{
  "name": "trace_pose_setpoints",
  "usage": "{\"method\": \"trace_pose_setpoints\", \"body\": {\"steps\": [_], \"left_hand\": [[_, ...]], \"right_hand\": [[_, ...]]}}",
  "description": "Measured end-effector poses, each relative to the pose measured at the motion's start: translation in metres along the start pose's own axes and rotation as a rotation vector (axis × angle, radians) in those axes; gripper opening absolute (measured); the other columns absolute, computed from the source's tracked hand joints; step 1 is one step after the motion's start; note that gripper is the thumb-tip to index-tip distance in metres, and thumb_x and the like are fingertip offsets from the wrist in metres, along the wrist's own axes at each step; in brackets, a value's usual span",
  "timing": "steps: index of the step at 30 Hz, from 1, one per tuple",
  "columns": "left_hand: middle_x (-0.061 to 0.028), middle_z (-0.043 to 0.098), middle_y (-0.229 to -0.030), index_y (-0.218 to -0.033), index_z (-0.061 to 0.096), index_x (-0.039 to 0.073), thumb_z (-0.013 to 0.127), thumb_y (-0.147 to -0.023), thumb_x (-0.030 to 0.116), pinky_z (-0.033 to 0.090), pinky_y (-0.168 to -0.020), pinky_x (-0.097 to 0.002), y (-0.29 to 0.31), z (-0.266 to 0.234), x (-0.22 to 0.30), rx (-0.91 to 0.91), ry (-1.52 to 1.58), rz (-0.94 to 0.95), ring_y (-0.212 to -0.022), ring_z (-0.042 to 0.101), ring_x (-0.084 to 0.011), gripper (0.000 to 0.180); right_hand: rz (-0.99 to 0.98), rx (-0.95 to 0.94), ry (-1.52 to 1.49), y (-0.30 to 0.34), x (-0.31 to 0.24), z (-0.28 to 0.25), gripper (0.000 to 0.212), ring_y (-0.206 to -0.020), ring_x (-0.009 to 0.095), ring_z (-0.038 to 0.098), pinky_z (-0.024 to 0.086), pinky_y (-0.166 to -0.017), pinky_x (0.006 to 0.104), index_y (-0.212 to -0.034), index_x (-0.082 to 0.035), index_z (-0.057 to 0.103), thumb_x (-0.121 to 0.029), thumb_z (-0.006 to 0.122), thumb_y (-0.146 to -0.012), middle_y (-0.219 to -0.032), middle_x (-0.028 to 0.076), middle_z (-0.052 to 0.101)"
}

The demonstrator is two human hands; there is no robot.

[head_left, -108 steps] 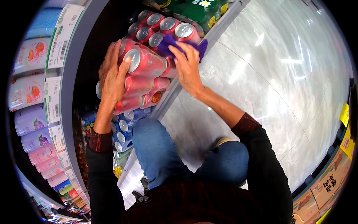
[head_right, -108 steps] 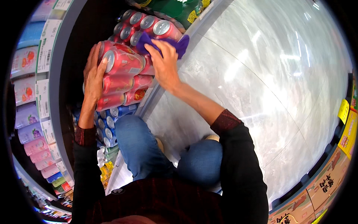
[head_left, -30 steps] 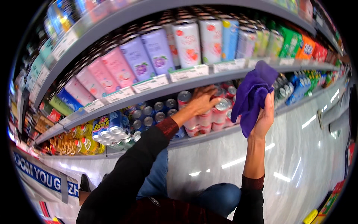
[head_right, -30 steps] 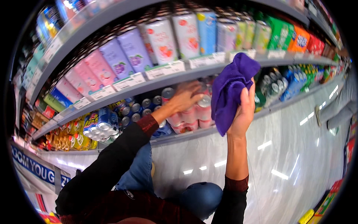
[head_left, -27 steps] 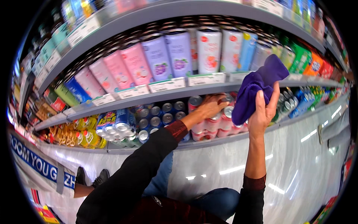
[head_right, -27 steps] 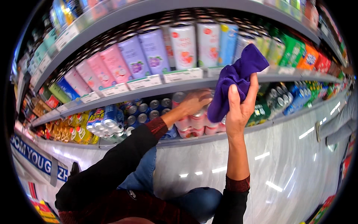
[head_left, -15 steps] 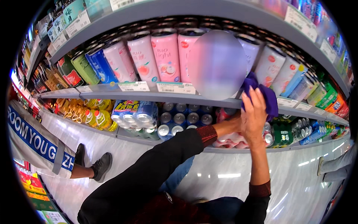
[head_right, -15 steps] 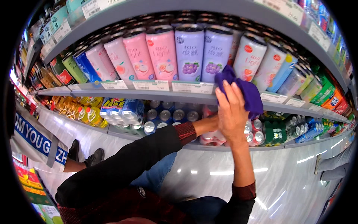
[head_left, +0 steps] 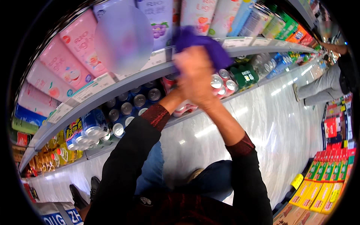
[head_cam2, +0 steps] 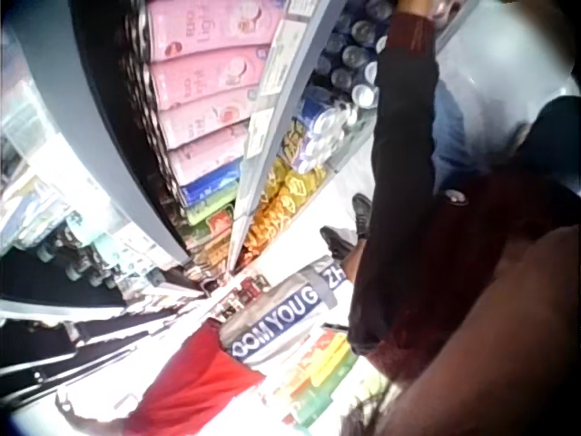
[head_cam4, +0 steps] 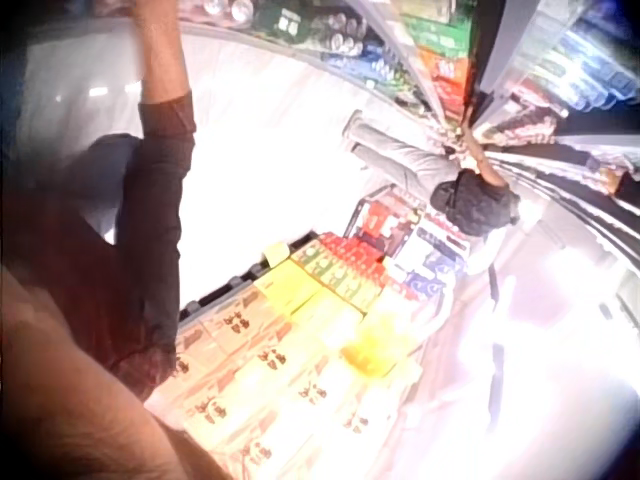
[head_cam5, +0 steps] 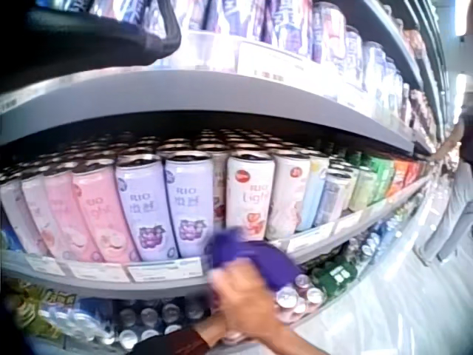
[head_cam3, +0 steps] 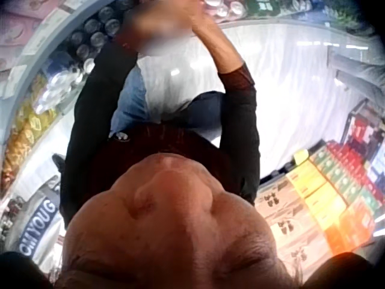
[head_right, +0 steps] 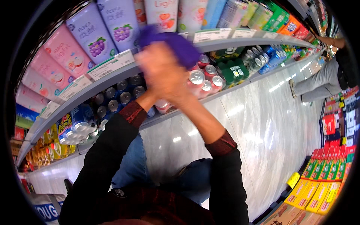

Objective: The person wipes the tops and sides of various oil bottles, six-packs of soda cans, and individual cans on supermarket shelves with a purple cloth.

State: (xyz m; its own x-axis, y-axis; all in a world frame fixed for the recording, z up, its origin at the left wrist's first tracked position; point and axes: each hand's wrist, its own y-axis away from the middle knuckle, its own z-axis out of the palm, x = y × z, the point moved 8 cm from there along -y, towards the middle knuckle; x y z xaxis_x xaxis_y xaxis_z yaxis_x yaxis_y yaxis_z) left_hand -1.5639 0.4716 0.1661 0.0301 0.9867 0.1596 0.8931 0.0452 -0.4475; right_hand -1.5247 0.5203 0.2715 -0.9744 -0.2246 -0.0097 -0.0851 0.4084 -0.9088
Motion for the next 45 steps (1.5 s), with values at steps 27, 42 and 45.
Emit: {"method": "trace_pose_setpoints", "body": {"steps": [27, 42, 45], "left_hand": [[-0.0144, 0.067, -0.104, -0.098, 0.069, 0.001, 0.059, -0.082, 0.014, 0.046, -0.088, -0.0396, 0.100, 0.007, -0.048, -0.274, 1.074, -0.922, -0.100, 0.061, -0.0291, 0.023], [-0.0249, 0.061, -0.067, -0.069, 0.063, -0.008, 0.060, -0.071, 0.014, 0.048, -0.060, -0.0411, 0.008, -0.086, 0.051, -0.129, 0.392, -0.271, -0.065, 0.061, -0.0391, 0.022], [-0.0229, 0.061, -0.064, -0.069, 0.065, -0.006, 0.061, -0.070, 0.016, 0.047, -0.057, -0.0419, 0.030, -0.106, 0.051, -0.252, 0.369, -0.304, -0.059, 0.062, -0.0344, 0.023]], "right_hand": [[-0.120, -0.093, 0.065, -0.010, 0.022, -0.030, 0.037, -0.103, 0.030, 0.060, 0.047, -0.088, 0.0456, -0.106, -0.010, 0.065, -0.010, 0.063, -0.069, -0.104, 0.009, 0.064], [0.130, 0.051, 0.023, -0.011, 0.024, -0.070, 0.037, -0.110, 0.031, 0.056, 0.039, -0.095, 0.0396, -0.109, -0.002, 0.063, 0.005, 0.055, -0.073, -0.110, 0.013, 0.062], [0.053, 0.006, -0.034, -0.025, 0.001, -0.059, 0.037, -0.108, 0.030, 0.056, 0.039, -0.087, 0.0398, -0.106, -0.002, 0.063, 0.002, 0.057, -0.070, -0.105, 0.012, 0.062]]}}
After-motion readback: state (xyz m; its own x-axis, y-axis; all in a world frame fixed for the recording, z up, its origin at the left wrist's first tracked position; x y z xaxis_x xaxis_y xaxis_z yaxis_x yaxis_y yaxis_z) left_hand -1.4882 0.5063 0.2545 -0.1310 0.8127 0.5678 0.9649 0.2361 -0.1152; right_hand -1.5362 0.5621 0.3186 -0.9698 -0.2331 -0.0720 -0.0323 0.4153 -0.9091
